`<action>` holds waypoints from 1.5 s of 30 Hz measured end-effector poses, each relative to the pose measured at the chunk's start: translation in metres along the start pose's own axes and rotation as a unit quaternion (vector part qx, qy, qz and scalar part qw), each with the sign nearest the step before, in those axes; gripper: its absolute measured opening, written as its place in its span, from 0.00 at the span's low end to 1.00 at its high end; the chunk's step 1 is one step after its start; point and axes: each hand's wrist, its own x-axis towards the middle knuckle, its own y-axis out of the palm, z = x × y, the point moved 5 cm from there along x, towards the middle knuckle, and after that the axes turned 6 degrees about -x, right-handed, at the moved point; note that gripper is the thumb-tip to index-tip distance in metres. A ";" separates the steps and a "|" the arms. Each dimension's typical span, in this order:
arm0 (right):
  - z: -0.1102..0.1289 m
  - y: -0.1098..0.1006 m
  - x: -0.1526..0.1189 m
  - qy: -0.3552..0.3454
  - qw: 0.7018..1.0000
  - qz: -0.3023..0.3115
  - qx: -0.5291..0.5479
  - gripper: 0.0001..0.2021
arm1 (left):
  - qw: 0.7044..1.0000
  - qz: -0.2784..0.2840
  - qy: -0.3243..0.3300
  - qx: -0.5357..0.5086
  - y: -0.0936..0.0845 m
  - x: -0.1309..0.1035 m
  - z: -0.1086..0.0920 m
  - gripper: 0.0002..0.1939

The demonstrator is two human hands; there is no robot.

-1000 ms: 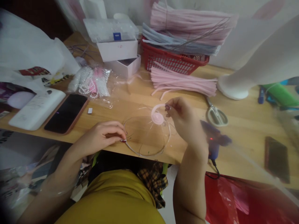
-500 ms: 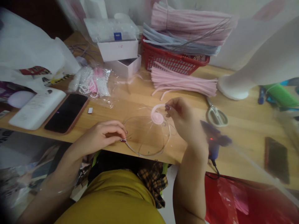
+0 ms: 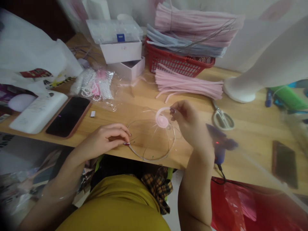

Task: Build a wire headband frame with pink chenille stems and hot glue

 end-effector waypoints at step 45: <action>-0.001 0.000 0.000 -0.003 1.000 -0.003 -0.006 0.05 | 1.000 0.005 0.004 0.004 0.004 0.000 -0.004 0.06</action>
